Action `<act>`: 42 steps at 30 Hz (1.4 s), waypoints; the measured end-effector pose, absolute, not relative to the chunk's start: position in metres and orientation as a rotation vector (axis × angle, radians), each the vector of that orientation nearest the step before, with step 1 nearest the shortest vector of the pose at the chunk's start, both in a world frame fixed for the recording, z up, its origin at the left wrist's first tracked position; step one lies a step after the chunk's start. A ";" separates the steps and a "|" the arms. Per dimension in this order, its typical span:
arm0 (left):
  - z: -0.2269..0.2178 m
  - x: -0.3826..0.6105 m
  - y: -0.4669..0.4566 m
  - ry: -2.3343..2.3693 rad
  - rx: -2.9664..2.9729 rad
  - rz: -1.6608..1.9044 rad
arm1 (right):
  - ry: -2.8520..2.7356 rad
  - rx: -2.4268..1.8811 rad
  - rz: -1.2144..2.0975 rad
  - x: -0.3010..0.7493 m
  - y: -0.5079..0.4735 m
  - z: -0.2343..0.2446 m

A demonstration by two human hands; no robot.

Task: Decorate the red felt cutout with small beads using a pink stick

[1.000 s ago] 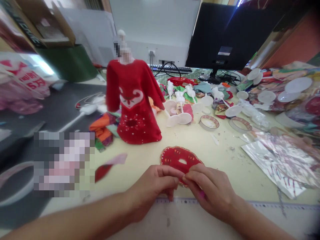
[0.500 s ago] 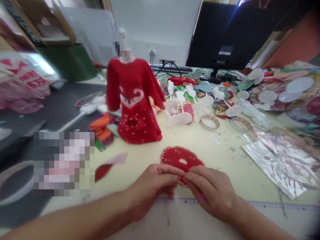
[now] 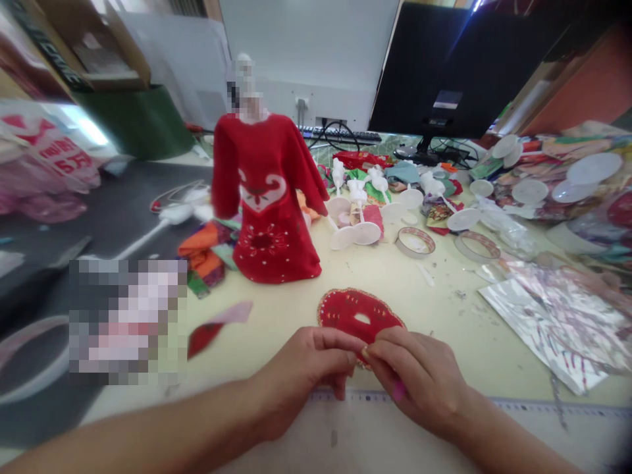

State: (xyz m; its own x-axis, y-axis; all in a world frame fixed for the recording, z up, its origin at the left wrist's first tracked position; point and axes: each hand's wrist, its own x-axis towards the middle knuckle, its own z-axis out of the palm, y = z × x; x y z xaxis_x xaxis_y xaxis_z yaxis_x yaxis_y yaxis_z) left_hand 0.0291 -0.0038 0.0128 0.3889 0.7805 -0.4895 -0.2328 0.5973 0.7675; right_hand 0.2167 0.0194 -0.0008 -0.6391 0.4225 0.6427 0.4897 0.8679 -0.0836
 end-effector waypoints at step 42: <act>0.010 0.030 -0.004 1.000 0.532 0.765 | -2.292 -0.589 -0.115 0.231 0.025 0.022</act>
